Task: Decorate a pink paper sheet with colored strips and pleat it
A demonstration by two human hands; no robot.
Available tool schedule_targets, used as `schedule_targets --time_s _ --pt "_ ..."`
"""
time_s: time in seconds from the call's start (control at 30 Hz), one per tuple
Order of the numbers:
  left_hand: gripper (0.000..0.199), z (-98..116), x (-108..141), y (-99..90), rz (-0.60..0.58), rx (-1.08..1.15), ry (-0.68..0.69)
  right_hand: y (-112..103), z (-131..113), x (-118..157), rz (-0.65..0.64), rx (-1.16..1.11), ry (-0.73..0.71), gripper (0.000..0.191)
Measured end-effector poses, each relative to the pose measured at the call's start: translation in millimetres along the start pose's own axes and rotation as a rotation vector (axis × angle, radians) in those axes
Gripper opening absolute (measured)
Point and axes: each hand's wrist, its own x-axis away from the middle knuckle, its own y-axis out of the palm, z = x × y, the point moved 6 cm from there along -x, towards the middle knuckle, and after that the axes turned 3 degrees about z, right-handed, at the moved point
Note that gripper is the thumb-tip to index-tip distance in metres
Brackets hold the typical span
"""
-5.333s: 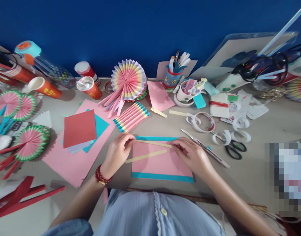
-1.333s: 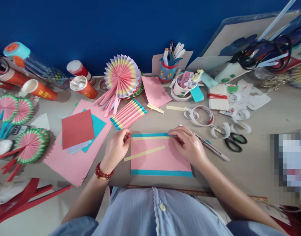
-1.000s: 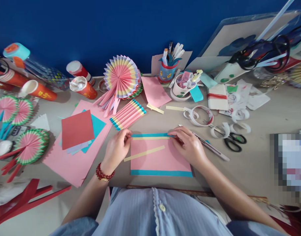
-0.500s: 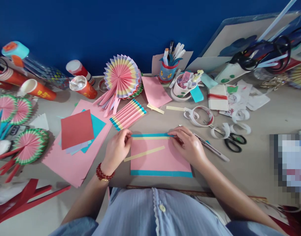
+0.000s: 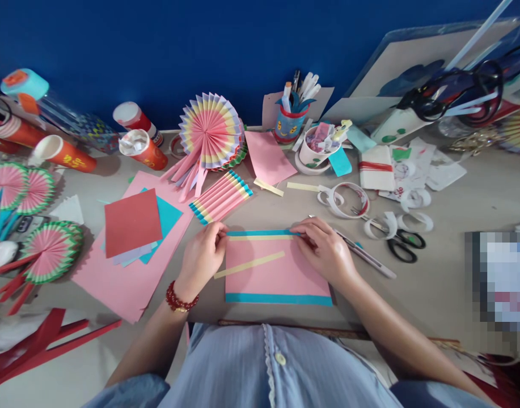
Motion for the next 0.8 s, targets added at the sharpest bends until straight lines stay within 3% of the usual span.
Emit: schedule_targets --time_s 0.8 --pt "0.015 3.8 -0.1 -0.3 0.021 -0.043 -0.001 0.4 1.3 -0.5 -0.007 0.014 0.011 0.022"
